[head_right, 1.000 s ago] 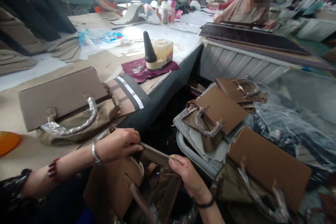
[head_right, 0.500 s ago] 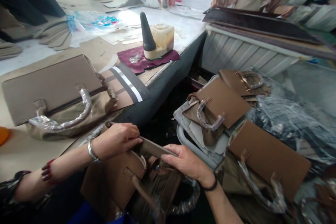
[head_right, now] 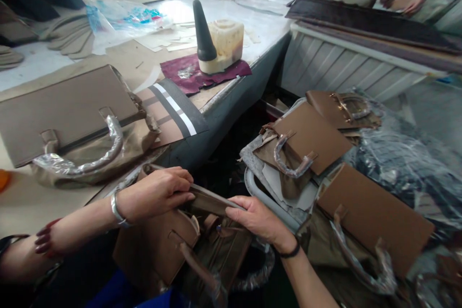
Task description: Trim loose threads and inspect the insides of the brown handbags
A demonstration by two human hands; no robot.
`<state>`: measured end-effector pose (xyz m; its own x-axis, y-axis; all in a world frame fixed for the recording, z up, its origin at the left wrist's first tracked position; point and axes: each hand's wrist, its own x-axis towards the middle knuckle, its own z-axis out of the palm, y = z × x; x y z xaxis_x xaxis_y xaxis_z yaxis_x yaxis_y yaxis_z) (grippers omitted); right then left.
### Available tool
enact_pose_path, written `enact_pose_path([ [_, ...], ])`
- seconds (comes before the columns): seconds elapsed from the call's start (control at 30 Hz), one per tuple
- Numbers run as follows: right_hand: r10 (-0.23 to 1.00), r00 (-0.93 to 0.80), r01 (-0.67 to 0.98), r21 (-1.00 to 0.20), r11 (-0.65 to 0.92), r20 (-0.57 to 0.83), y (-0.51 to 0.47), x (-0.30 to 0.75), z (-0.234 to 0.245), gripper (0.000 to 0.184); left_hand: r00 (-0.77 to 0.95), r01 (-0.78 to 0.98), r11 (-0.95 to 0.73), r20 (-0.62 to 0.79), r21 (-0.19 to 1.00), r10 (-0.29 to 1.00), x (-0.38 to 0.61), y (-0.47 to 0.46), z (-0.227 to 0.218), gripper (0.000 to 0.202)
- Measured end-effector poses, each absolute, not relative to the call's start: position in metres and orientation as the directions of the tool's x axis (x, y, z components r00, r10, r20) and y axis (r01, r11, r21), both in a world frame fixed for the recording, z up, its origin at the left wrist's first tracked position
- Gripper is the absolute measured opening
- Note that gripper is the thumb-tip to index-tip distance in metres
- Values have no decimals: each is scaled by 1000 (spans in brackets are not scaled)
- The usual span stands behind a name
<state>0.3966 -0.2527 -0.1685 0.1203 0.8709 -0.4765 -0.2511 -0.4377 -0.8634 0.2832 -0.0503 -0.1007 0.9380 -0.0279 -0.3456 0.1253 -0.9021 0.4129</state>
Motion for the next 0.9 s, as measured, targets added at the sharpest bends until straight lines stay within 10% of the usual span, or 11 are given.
enact_pose_path([
  [0.9, 882, 128, -307, -864, -399, -453, -256, 392, -179, 31, 900, 216, -931, -431, 296, 72, 285, -56, -101, 23],
])
